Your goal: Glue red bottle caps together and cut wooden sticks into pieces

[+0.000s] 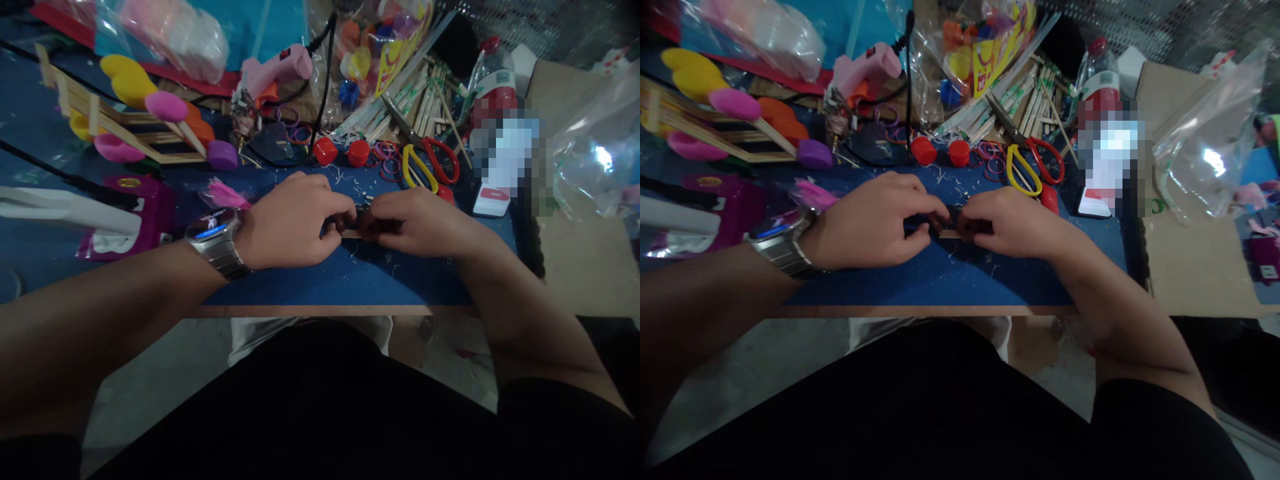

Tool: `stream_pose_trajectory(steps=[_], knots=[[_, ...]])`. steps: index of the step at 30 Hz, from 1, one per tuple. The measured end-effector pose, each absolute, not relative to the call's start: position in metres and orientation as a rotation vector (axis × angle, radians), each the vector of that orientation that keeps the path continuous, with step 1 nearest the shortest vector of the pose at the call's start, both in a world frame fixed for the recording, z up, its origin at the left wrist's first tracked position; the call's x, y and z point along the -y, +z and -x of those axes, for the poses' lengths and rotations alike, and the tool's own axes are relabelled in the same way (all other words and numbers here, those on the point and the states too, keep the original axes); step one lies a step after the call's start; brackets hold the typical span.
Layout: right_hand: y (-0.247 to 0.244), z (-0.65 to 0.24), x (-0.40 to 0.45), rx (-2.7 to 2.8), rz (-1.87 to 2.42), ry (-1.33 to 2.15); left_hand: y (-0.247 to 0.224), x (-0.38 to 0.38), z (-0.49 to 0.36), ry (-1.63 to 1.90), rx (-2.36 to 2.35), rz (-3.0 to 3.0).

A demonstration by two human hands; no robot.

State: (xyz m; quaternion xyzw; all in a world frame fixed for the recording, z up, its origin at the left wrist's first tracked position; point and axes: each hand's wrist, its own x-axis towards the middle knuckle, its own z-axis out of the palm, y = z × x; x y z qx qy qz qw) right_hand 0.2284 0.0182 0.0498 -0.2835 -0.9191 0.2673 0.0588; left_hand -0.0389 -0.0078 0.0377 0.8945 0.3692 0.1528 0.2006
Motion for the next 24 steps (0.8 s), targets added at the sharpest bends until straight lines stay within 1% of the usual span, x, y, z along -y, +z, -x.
stream_pose_trajectory(steps=[5, 10, 13, 19, 24], knots=[[0.051, -0.228, -0.017, 2.782, 0.882, 0.815, 0.04, 0.01, 0.038, 0.349, -1.001, -2.631], [0.051, -0.228, -0.018, 2.785, 0.888, 0.82, 0.037, 0.014, 0.035, 0.236, -0.815, -2.789], [0.051, -0.227, -0.019, 2.788, 0.886, 0.828, 0.037, 0.018, 0.032, 0.197, -0.786, -2.866], [0.052, -0.226, -0.018, 2.792, 0.896, 0.8, 0.037, 0.021, 0.031, 0.147, -0.748, -2.966], [0.05, -0.227, -0.017, 2.777, 0.886, 0.782, 0.032, 0.018, 0.033, 0.208, -0.698, -2.973]])
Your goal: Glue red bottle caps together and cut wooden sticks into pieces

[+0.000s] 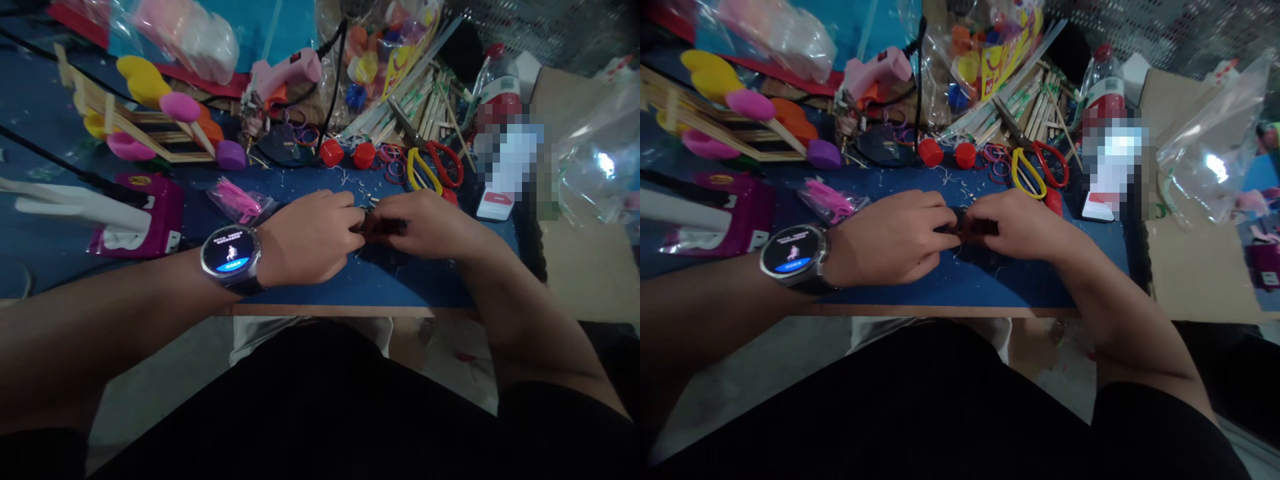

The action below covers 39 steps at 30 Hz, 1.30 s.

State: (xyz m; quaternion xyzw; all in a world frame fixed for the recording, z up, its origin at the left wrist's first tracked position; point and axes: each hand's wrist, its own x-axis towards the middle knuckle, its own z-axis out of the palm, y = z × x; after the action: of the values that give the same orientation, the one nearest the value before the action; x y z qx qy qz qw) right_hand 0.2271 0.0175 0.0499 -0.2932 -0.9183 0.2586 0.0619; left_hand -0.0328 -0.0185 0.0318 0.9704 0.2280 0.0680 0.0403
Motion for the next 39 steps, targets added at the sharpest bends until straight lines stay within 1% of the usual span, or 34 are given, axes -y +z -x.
stream_pose_trajectory(steps=[8, 19, 23, 29, 32, 35, 36, 39], knots=[[0.049, -0.227, -0.018, 2.784, 0.881, 0.787, 0.026, 0.02, 0.033, 0.31, -0.601, -2.97], [0.047, -0.227, -0.018, 2.78, 0.905, 0.795, 0.03, 0.022, 0.031, 0.28, -0.634, -3.033], [0.058, -0.232, -0.017, 2.778, 0.936, 0.756, 0.031, 0.022, 0.03, 0.272, -0.642, -3.044], [0.106, -0.261, -0.018, 2.405, 1.461, 0.271, 0.03, 0.02, 0.032, 0.234, -0.639, -3.055], [0.118, -0.276, -0.018, 2.379, 1.621, 0.186, 0.029, 0.019, 0.033, 0.251, -0.631, -3.051], [0.113, -0.287, -0.016, 2.478, 1.792, 0.103, 0.028, 0.019, 0.033, 0.279, -0.632, -3.047], [0.108, -0.29, -0.015, 2.512, 1.852, 0.043, 0.027, 0.019, 0.033, 0.282, -0.633, -3.046], [0.089, -0.298, -0.009, 2.561, 2.022, 0.012, 0.027, 0.019, 0.032, 0.274, -0.627, -3.049]])
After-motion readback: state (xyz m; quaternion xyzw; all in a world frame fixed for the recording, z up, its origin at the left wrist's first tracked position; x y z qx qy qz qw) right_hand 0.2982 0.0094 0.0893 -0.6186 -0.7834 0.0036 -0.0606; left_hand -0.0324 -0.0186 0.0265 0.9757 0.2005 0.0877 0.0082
